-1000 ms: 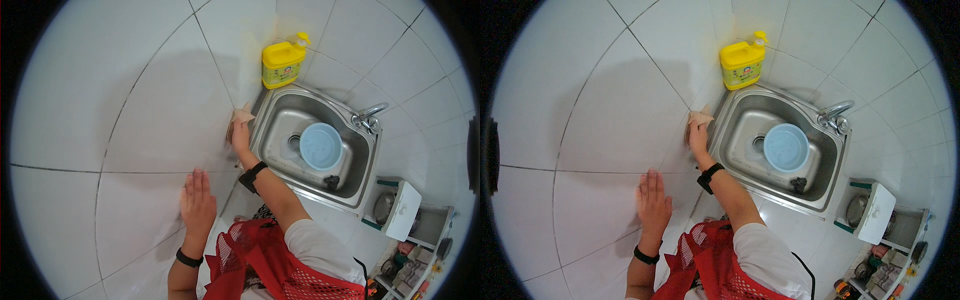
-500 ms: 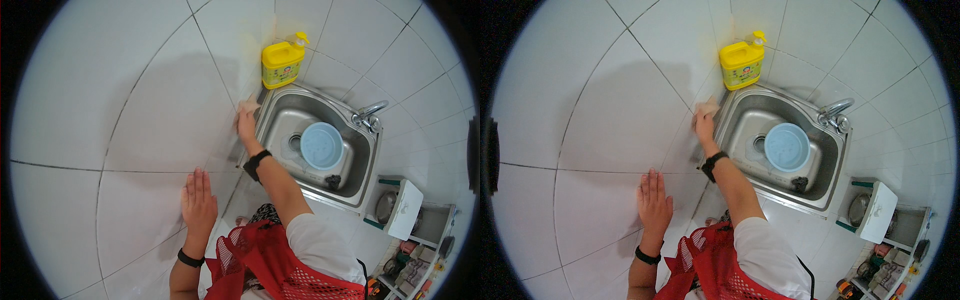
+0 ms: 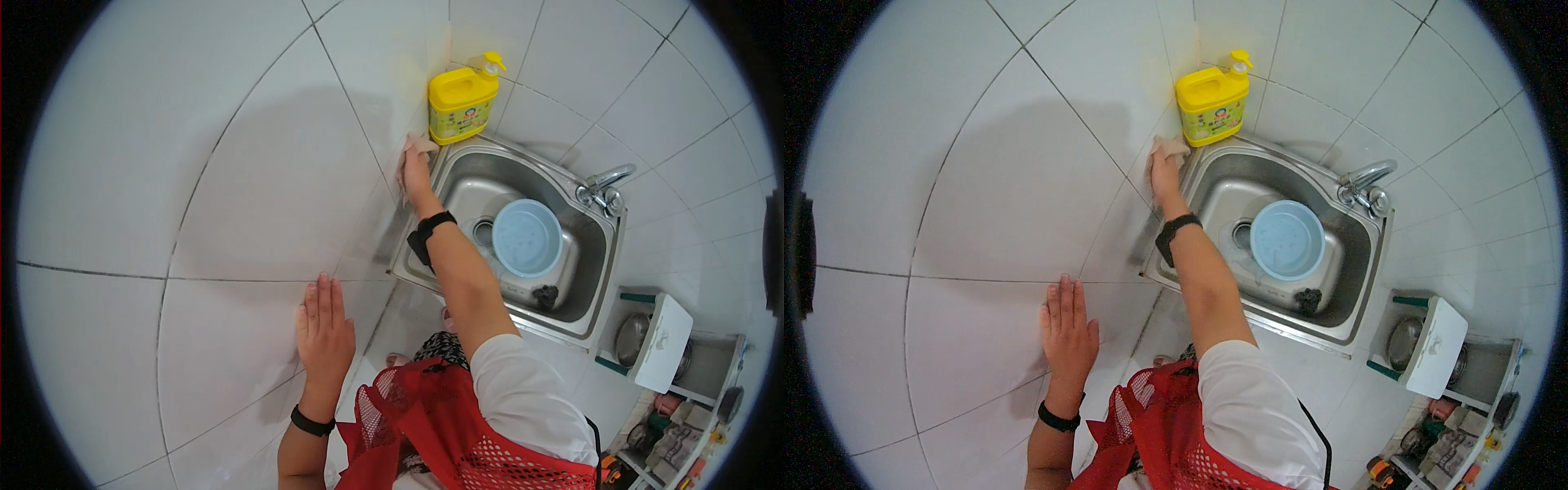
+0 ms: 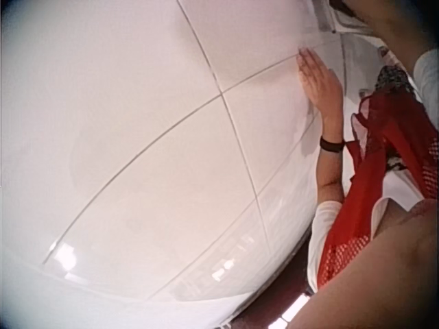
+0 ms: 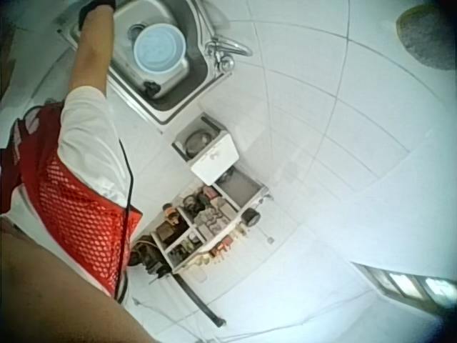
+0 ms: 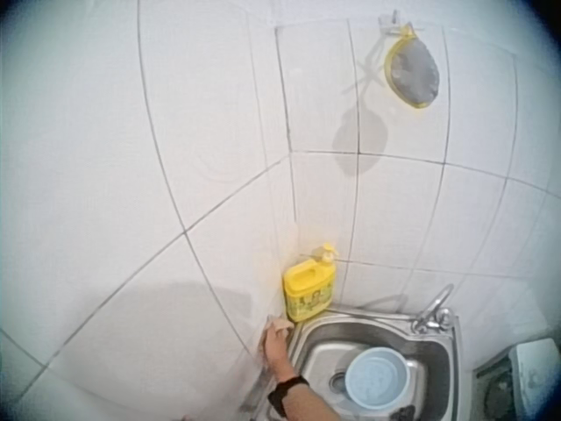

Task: Cleaning a tiled wall using a cloth and liquid detergent.

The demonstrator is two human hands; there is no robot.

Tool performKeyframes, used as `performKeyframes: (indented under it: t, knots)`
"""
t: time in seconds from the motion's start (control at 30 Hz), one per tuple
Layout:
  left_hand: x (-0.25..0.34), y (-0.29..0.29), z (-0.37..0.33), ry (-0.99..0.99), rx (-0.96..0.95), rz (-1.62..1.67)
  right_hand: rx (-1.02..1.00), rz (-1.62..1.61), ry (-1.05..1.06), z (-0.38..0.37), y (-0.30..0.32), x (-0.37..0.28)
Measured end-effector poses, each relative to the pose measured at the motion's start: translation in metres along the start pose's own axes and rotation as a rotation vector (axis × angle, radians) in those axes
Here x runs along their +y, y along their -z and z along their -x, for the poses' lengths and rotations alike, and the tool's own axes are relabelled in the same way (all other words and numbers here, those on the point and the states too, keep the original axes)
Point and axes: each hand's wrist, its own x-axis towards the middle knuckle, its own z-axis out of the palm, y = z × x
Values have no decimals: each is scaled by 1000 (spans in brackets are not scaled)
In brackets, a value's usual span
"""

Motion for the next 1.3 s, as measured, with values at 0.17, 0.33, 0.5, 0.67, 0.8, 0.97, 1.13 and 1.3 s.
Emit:
performKeyframes:
  t: [0.17,0.33,0.5,0.67,0.8,0.97,1.13,1.3]
  knots:
    - [2,-3,-3,-16,31,2,37,135,135,59,-3,41]
    - [-8,-1,4,12,1,1,-105,216,-136,96,-20,23]
    - [5,-4,-8,-36,49,35,45,-11,37,-37,6,40]
    - [11,-2,-11,-37,40,15,238,145,148,-52,18,39]
    - [-5,0,4,20,-10,-39,-40,286,-65,59,-23,53]
    - [2,-6,-5,-26,59,-44,-47,148,53,78,-12,53]
    - [5,-2,-7,-21,44,-20,126,165,53,6,-1,-8]
    - [5,-1,-7,-30,47,-16,116,30,158,-14,2,3]
